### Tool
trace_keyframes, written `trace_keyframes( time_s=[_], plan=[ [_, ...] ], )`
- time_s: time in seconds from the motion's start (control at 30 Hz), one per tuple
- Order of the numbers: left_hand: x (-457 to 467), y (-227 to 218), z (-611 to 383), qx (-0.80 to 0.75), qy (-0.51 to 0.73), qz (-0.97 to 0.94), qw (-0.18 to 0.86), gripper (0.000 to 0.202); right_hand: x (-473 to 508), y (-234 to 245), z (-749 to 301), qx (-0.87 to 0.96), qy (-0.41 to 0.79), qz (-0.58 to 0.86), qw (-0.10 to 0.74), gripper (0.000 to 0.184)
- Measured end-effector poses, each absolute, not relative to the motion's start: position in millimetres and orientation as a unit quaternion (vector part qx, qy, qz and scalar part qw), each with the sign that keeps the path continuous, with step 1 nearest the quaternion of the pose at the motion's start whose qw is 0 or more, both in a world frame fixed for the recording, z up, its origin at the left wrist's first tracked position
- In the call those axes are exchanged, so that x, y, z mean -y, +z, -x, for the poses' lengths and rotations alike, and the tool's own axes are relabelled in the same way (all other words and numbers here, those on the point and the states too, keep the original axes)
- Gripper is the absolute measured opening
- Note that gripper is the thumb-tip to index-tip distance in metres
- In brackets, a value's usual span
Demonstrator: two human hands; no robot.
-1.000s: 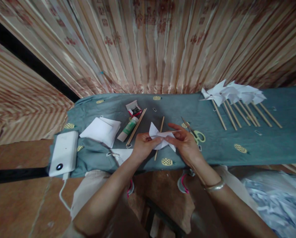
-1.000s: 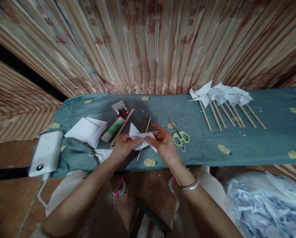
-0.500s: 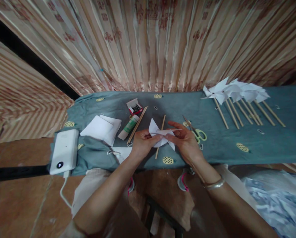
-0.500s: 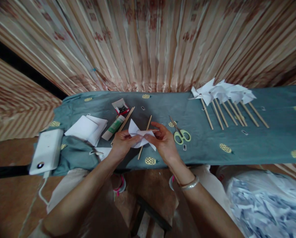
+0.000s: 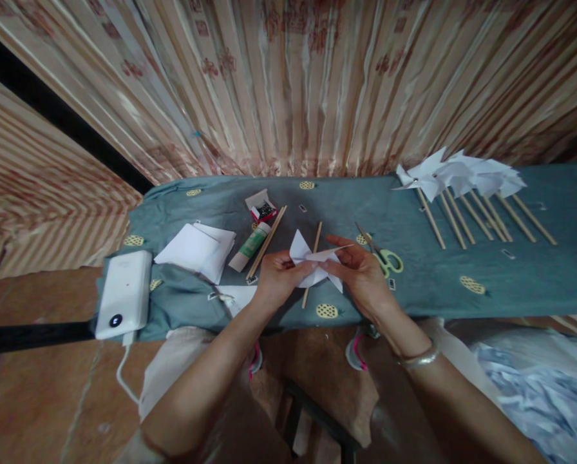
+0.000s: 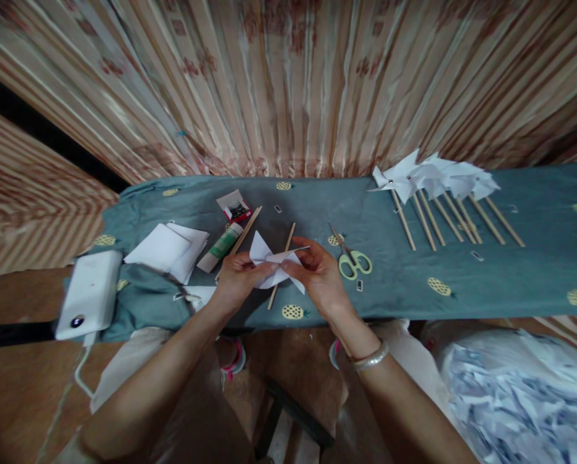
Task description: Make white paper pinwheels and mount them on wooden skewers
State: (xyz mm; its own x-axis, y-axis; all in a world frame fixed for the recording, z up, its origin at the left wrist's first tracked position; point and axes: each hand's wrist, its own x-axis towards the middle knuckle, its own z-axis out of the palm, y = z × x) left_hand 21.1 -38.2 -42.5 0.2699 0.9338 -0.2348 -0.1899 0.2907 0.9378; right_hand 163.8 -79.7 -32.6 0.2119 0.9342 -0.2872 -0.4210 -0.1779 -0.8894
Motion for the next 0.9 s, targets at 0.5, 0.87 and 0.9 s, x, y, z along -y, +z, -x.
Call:
trace_keyframes(
  time_s=[0.5,0.87,0.9],
  plan=[
    [38.8,-43.1,-22.2,-0.443,0.426,-0.416,0.671,0.03,78.6,-38.8,-161.8,0.27,0.57,0.494,0.599,0.046],
    [40.4,-37.9,-24.2,-0.444,0.431,-0.373,0.691,0.027,78.7,-39.7,-160.6,0.27,0.569,0.509,0.588,0.045],
    [40.4,-38.1,-24.3,-0.443,0.431,-0.372,0.693,0.027,78.8,-39.4,-160.7,0.267,0.57,0.509,0.587,0.045]
  ],
)
